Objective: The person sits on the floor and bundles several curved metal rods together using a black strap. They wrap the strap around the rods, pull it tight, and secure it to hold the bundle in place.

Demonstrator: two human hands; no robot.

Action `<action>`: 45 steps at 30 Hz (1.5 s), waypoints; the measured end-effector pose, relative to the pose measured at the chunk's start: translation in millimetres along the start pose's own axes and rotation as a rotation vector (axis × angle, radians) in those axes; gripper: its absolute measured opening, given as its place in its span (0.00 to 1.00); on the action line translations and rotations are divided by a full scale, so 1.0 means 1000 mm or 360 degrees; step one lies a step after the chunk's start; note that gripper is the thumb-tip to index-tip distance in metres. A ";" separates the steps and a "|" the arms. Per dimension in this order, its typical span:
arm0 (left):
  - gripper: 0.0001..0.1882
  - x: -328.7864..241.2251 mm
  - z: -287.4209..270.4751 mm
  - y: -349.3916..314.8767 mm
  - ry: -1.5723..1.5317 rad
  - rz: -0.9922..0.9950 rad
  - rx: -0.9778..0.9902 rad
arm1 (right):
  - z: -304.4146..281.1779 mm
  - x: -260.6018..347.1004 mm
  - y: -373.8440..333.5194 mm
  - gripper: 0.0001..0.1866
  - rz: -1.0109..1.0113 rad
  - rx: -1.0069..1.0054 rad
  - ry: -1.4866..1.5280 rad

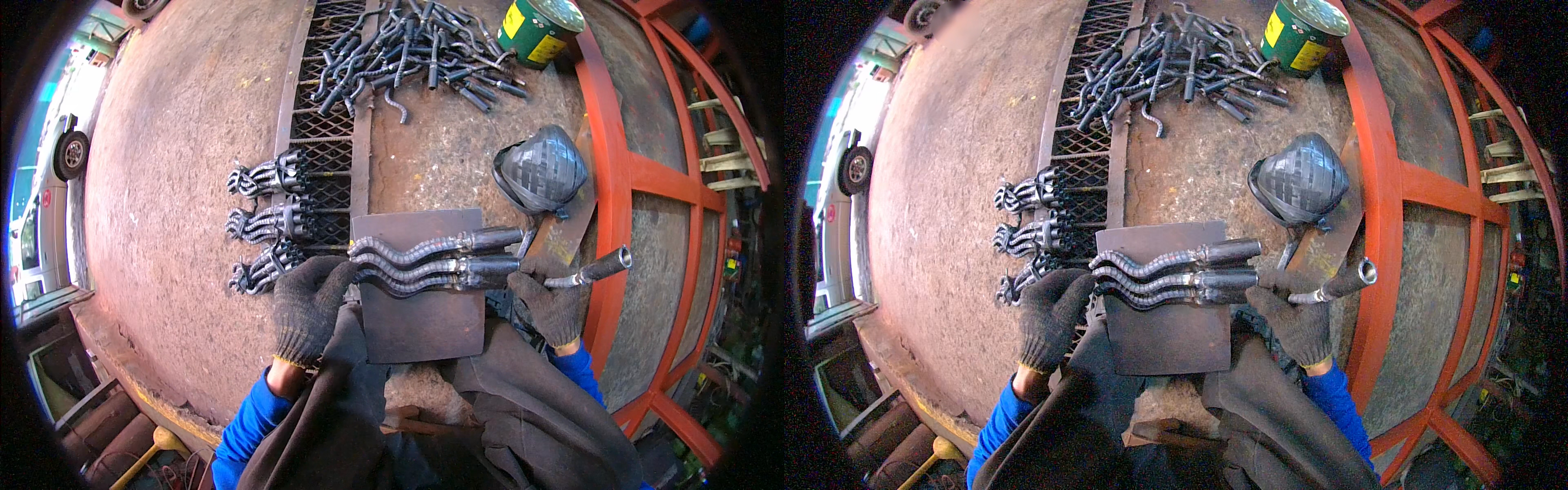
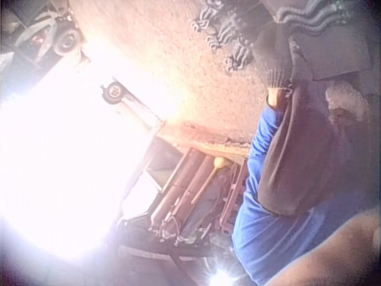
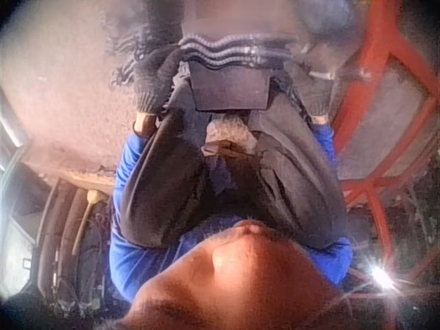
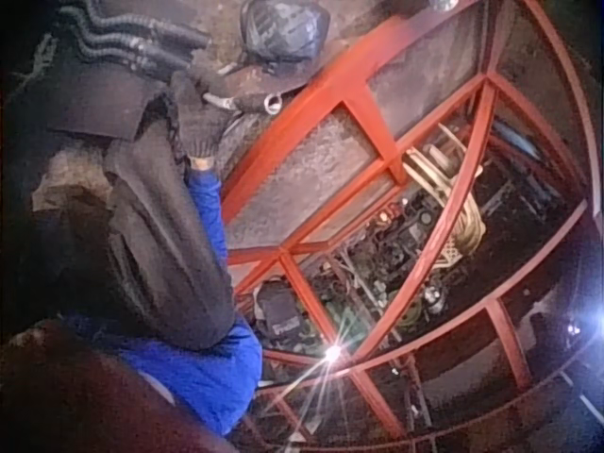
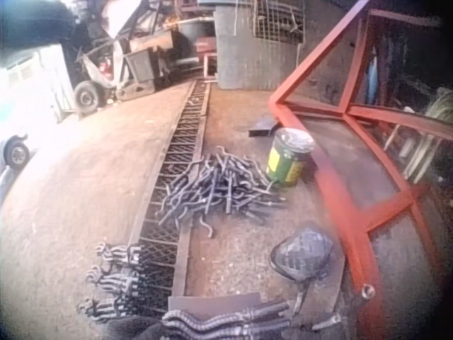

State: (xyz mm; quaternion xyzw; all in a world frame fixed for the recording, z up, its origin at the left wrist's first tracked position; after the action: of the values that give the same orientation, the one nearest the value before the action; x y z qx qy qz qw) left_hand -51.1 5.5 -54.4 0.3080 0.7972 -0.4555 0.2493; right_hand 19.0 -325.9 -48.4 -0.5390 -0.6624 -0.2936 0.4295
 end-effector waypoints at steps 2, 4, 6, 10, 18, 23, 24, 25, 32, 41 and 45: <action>0.12 0.002 0.001 0.000 -0.0033 -0.0007 -0.0030 | 0.000 -0.003 0.001 0.11 0.0029 -0.0040 0.0035; 0.12 -0.004 0.002 -0.003 0.0001 -0.0016 -0.0004 | 0.000 -0.012 0.002 0.10 0.0011 -0.0110 0.0126; 0.12 -0.006 0.002 -0.004 0.0005 -0.0009 -0.0004 | -0.002 -0.008 0.006 0.10 -0.0058 -0.0082 0.0031; 0.12 0.000 0.002 0.000 0.0036 0.0066 -0.0055 | 0.000 0.002 0.011 0.11 -0.0074 -0.0049 -0.0028; 0.11 -0.007 -0.004 -0.002 0.0048 0.0050 -0.0123 | -0.014 0.000 0.004 0.06 -0.0239 -0.0160 -0.0176; 0.09 -0.024 -0.017 -0.009 0.0075 0.0044 -0.0245 | -0.025 -0.017 -0.009 0.16 -0.0010 -0.0347 0.0787; 0.10 -0.030 -0.016 -0.013 -0.0011 -0.0030 -0.0204 | -0.026 -0.014 -0.010 0.23 -0.0086 -0.0220 0.0806; 0.09 -0.042 -0.013 -0.018 0.0038 0.0135 -0.0094 | -0.027 -0.012 -0.012 0.29 -0.0161 -0.0095 0.0827; 0.19 -0.080 0.033 -0.045 -0.0167 0.0420 0.1241 | 0.024 0.003 -0.019 0.24 -0.0347 0.1110 0.0342; 0.18 -0.039 0.030 -0.041 0.0173 0.0303 0.1374 | 0.040 0.067 0.004 0.21 -0.0824 0.0842 0.0820; 0.17 -0.032 0.015 -0.038 0.0122 0.0299 0.1253 | 0.011 0.031 -0.019 0.19 -0.0184 0.0119 0.1099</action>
State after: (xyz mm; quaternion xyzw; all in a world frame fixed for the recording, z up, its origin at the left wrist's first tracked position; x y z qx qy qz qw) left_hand -54.7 -31.1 -17.8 0.4682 0.5390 -0.6893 0.1231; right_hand -3.1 -307.2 -24.5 -0.3536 -0.5177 -0.4579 0.6303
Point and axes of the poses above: each hand's wrist, its own y-axis towards the middle knuckle, its own z-axis out of the palm, x = y × z, the point moved 5 cm from there along y, towards the middle knuckle, and after that the axes turned 13 degrees about -z, right-handed, at the moved point
